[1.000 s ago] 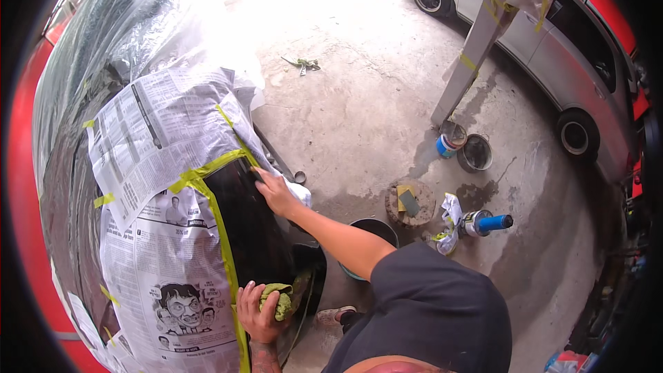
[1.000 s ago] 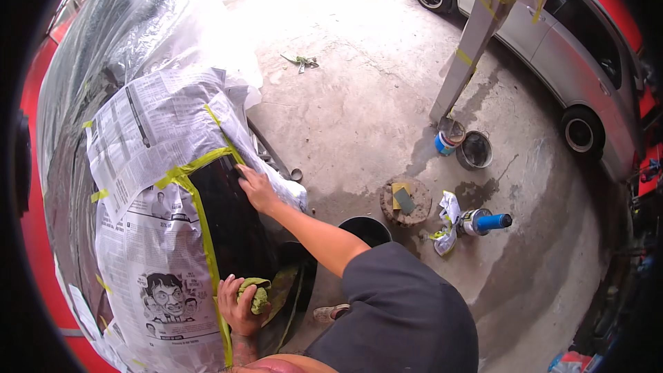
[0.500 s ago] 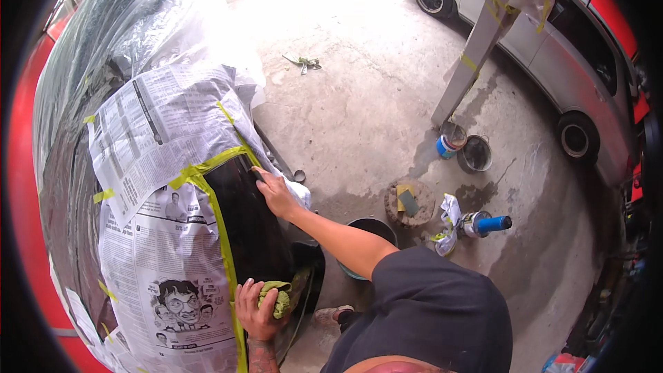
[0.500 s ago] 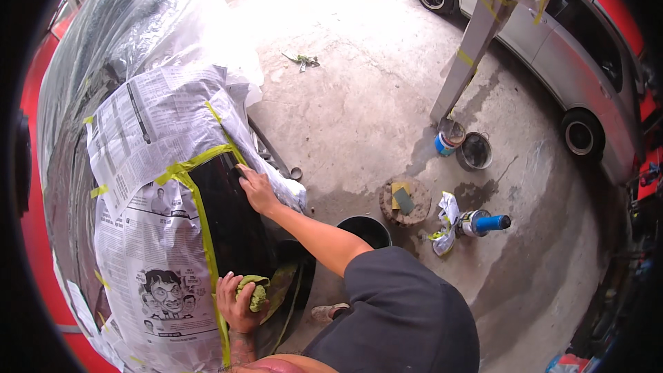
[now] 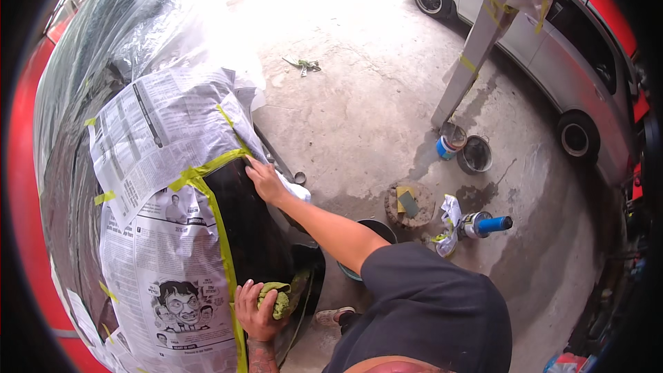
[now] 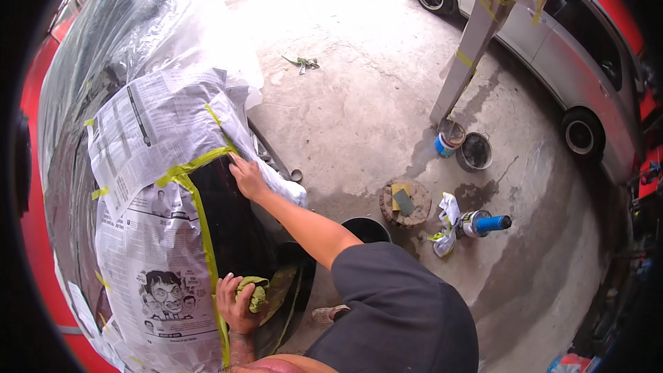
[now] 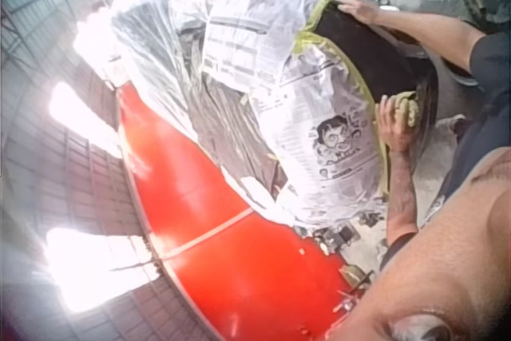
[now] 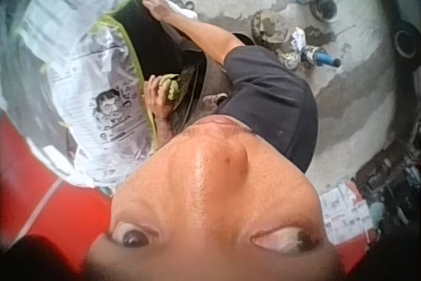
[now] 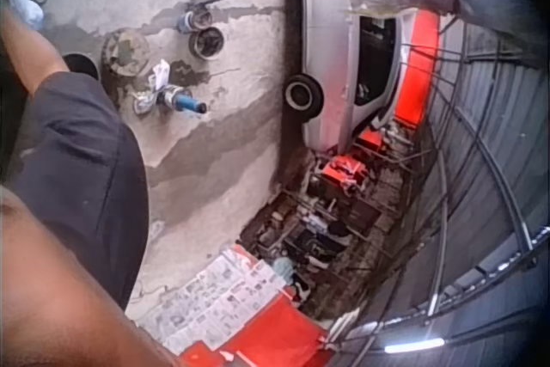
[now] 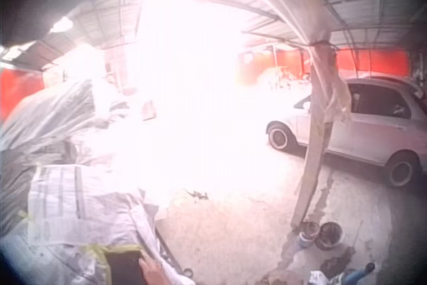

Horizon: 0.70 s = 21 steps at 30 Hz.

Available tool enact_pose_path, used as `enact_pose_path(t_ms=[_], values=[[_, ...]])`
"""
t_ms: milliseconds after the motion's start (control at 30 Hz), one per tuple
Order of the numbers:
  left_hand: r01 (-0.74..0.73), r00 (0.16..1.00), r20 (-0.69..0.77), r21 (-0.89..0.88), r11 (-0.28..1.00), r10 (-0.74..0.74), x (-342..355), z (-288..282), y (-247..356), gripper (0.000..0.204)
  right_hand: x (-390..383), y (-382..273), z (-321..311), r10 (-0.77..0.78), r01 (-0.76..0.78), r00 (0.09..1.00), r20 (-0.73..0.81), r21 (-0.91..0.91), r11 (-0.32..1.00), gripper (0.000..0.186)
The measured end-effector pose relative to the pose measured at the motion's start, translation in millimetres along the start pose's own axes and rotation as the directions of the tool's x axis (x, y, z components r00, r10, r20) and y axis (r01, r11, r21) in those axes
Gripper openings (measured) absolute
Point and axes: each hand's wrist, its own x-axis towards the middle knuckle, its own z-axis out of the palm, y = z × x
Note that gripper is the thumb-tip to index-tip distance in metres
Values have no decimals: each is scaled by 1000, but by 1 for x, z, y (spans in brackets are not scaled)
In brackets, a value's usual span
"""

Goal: The person polishes a masked black car panel by hand using a green cloth and a liquid from a bucket, wiping the surface repeatedly and checking the finish with their hand.

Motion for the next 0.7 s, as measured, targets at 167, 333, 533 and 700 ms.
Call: enact_pose_path(t_ms=[167, 333, 533, 700], values=[[19, 1000, -5, 4, 1000, -19, -8, -1, -1, 45, -36, -4, -5, -41, 51, 996, 77, -129, 990, 22], [43, 999, 15, 29, 999, -43, -23, -11, -1, 46, -98, -28, 0, 79, -67, 991, 106, -112, 991, 23], [-23, 1000, -14, -42, 999, 22, 8, 0, -3, 52, -14, 8, 3, 44, 33, 984, 174, -415, 909, 21], [13, 999, 32, 33, 999, -14, -3, -8, -1, 55, -90, -46, -32, 480, -503, 859, 176, 117, 857, 45]])
